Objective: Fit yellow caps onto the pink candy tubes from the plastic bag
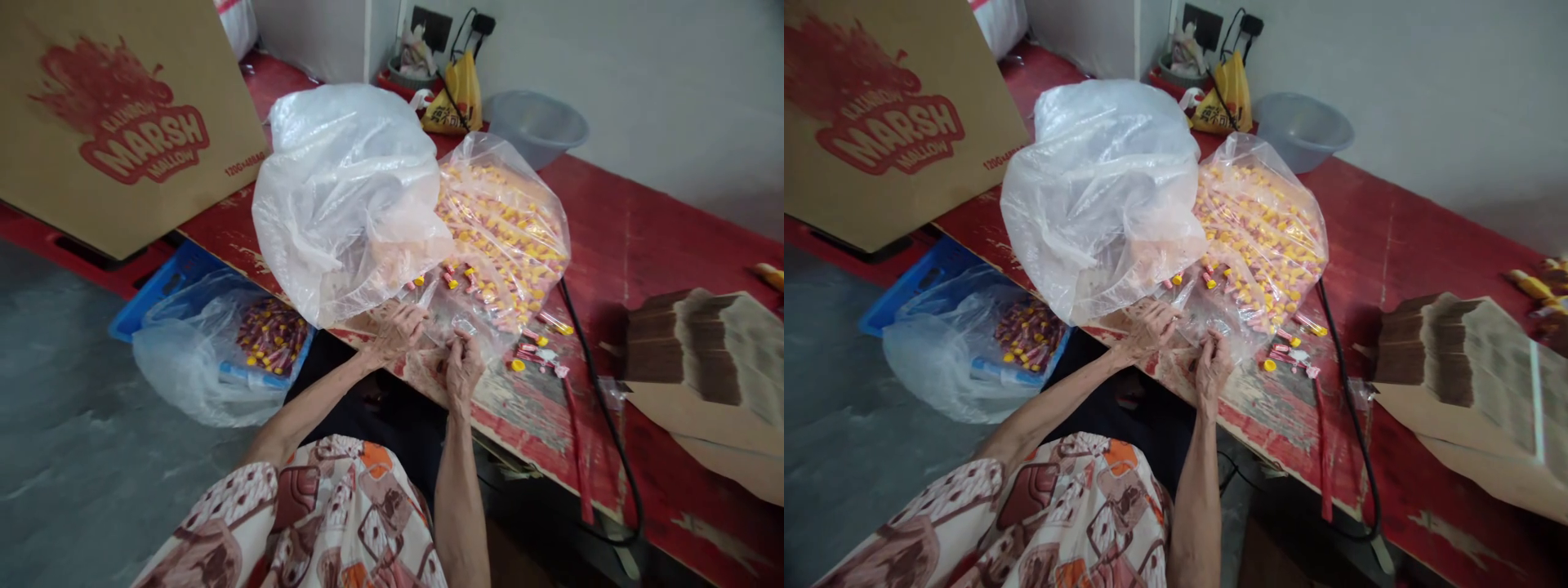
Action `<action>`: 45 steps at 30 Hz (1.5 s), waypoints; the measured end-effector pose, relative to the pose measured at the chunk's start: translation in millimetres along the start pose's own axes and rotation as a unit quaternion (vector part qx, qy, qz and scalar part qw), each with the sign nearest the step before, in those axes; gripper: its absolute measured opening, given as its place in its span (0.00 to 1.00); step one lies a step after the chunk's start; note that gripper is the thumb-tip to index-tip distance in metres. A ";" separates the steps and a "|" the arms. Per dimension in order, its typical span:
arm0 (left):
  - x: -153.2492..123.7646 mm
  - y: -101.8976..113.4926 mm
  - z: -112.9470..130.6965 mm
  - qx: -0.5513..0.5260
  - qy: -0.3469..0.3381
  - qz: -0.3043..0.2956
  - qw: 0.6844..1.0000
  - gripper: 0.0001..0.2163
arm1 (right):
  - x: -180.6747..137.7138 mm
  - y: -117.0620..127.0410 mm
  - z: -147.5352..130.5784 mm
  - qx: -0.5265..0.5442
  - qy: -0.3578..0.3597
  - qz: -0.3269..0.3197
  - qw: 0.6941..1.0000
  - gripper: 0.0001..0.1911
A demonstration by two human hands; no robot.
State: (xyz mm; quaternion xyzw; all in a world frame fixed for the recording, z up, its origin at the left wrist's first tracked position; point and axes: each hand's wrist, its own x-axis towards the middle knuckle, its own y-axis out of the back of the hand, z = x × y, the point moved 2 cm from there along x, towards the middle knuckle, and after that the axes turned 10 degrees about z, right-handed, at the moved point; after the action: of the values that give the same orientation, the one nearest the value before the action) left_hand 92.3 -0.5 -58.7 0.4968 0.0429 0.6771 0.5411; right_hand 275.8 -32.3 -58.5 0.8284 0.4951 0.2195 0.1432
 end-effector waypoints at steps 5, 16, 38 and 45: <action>-11.3 6.9 -3.8 0.041 -0.014 0.023 0.999 0.10 | 0.5 -1.7 3.8 -0.007 -0.001 0.013 1.000 0.24; -12.7 0.7 -3.9 -0.023 -0.020 0.031 0.999 0.11 | 0.2 -1.6 3.7 -0.004 -0.005 0.014 1.000 0.23; -14.8 17.2 -12.3 -0.001 -0.001 0.030 1.000 0.10 | 90.5 -72.6 -17.9 -0.104 0.122 0.068 0.985 0.23; -17.3 20.3 -8.4 0.022 -0.006 0.050 0.998 0.11 | 100.6 -80.9 -11.7 -0.120 0.065 0.050 0.989 0.24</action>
State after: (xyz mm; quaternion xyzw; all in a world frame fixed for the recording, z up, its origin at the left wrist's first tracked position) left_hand 70.9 -18.2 -61.6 0.5144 0.0292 0.6990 0.4960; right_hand 250.2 94.7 -62.8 0.8129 0.4315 0.3373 0.1981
